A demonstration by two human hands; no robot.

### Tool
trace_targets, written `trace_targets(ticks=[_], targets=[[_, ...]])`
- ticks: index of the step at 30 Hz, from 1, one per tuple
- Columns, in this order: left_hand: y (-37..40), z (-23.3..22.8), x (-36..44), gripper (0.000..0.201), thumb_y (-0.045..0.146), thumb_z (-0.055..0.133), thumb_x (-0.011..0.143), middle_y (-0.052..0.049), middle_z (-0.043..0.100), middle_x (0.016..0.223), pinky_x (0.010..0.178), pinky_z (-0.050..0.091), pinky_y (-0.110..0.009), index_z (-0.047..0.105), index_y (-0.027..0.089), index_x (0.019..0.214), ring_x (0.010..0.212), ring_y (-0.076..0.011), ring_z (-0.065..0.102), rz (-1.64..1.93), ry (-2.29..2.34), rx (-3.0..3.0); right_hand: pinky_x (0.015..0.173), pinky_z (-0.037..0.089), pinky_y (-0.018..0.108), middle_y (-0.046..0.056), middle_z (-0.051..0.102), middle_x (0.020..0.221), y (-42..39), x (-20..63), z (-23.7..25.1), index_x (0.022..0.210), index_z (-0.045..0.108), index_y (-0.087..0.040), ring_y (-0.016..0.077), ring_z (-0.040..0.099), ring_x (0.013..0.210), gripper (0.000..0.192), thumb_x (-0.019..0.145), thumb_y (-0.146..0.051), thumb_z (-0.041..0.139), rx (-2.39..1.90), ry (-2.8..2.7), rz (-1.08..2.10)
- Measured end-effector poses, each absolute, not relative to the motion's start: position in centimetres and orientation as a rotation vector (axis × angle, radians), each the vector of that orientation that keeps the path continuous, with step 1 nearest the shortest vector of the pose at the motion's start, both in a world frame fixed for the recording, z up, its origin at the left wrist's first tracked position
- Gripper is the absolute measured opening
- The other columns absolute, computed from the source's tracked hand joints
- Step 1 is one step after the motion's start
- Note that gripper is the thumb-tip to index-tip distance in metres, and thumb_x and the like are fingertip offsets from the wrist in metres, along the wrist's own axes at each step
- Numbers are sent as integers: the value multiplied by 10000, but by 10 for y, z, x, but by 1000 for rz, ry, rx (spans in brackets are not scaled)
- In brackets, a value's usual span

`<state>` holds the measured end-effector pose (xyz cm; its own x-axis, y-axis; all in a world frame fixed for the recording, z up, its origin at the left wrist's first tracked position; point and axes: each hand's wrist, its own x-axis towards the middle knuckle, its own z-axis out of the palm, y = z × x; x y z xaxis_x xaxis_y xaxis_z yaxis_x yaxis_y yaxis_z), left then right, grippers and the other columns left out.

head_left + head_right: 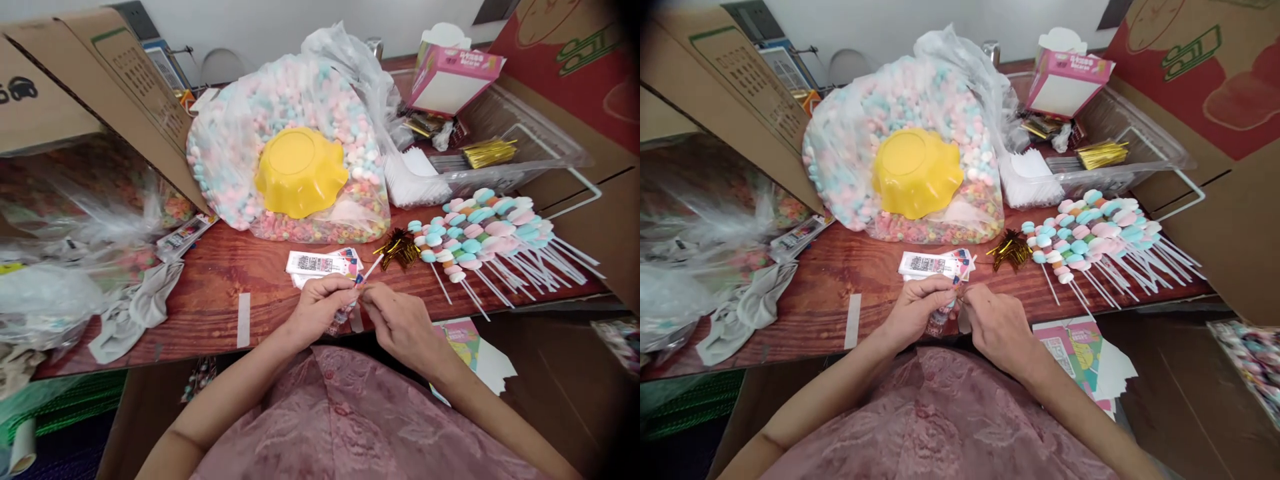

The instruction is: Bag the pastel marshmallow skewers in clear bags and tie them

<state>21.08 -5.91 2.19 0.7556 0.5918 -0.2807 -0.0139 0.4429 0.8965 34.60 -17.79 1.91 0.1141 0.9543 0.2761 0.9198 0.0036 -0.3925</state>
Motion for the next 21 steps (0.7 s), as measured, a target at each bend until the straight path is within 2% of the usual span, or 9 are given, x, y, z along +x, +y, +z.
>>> trace_targets(ticks=[2,3,6,10,13,17,21], targets=[[-59,21,211,231,361,773,679,9,621,635,538,452,-219,716,147,745,516,-71,544,445,627,1031,596,379,279,27,626,750,-174,339,19,893,558,-193,147,561,636,171,945,-162,398,-1819,-1750,192],[-57,22,210,243,363,777,670,9,623,609,537,460,-224,711,143,749,510,-77,547,456,630,1013,608,393,273,21,622,738,-171,338,17,885,559,-196,144,566,644,165,952,-178,409,-1771,-1716,234],[-50,25,200,277,349,809,611,1,635,585,510,475,-238,698,131,741,487,-88,544,499,672,937,649,433,257,26,641,801,-166,336,14,918,579,-202,135,588,704,145,957,-175,442,-1608,-1703,308],[-44,26,188,285,303,834,554,22,592,537,477,461,-228,688,126,722,471,-90,541,568,771,858,615,453,244,9,622,748,-164,331,13,963,599,-208,123,582,660,160,934,-117,470,-1439,-1687,264],[-42,23,184,287,320,827,564,15,593,545,481,450,-223,703,119,726,472,-86,543,553,791,858,569,456,243,1,628,711,-165,328,15,977,615,-217,122,586,614,204,915,-93,466,-1430,-1659,207],[-39,17,181,335,374,816,592,-25,661,667,525,450,-220,725,122,794,547,-104,606,546,823,892,545,465,237,-6,664,727,-170,329,23,975,643,-239,120,607,594,219,882,-85,518,-1505,-1585,106],[-40,15,180,316,398,777,637,2,608,593,483,366,-196,732,126,791,485,-72,522,497,857,1002,529,476,224,-20,682,730,-168,324,27,1062,671,-270,109,607,564,307,859,-70,558,-1486,-1509,85]])
